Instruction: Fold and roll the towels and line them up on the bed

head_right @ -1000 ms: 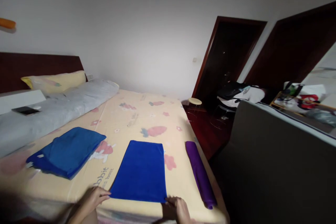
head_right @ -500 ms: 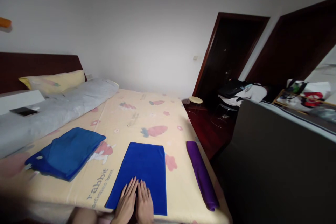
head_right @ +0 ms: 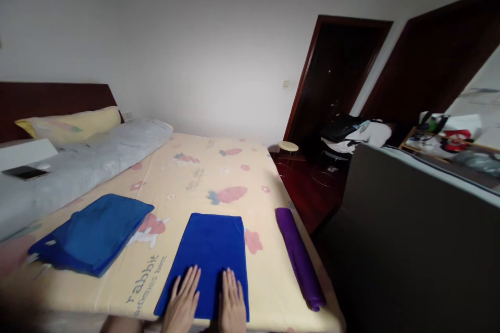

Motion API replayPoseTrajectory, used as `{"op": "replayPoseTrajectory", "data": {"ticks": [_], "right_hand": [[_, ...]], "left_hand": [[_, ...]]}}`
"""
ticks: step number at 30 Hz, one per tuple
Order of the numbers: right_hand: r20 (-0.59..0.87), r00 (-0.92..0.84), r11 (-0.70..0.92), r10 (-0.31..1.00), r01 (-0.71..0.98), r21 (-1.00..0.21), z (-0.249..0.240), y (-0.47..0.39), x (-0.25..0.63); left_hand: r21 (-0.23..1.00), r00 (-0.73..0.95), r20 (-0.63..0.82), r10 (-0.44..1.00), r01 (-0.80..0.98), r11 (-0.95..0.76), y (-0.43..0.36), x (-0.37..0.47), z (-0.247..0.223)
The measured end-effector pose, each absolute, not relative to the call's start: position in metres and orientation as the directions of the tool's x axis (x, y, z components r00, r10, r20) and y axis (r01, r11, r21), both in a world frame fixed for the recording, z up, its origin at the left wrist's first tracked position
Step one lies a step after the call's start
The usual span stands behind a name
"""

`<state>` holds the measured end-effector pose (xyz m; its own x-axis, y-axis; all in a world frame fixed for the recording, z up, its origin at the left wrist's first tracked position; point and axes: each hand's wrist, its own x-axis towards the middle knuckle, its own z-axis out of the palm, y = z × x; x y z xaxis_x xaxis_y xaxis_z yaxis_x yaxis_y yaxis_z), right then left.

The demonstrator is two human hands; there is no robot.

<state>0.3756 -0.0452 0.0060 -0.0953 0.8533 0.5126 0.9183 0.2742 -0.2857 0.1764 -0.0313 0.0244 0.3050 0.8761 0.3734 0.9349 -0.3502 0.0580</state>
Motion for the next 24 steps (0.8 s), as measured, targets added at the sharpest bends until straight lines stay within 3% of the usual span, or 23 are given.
{"op": "replayPoseTrajectory", "data": {"ticks": [3,6,9,14,18,21,24], "right_hand": [[0.552,-0.156,0.381,0.819,0.868,-0.32,0.004,-0.032,0.341],[0.586,-0.179,0.402,0.79,0.873,-0.275,-0.008,-0.031,0.353],[0.585,-0.113,0.299,0.803,0.926,-0.231,-0.024,-0.042,0.399],[0.594,0.056,0.132,0.802,0.954,-0.268,-0.026,-0.051,0.432],[0.519,-0.104,0.295,0.848,0.907,-0.3,0.005,-0.028,0.385],[0.428,-0.246,0.407,0.87,0.847,-0.341,0.024,-0.011,0.354],[0.378,-0.252,0.388,0.891,0.854,-0.346,0.026,-0.007,0.366]], "left_hand": [[0.043,0.431,0.311,0.847,0.884,-0.466,-0.024,0.199,0.027],[0.03,0.477,0.287,0.83,0.862,-0.506,-0.021,0.18,0.027],[0.012,0.415,0.337,0.845,0.896,-0.444,-0.023,0.137,0.024],[0.011,0.294,0.449,0.844,0.943,-0.334,-0.026,0.113,0.018],[0.035,0.335,0.452,0.826,0.919,-0.392,-0.011,0.16,0.027],[0.047,0.463,0.355,0.812,0.858,-0.511,0.003,0.184,0.033],[0.086,0.436,0.231,0.87,0.882,-0.464,0.011,0.167,0.033]]}}
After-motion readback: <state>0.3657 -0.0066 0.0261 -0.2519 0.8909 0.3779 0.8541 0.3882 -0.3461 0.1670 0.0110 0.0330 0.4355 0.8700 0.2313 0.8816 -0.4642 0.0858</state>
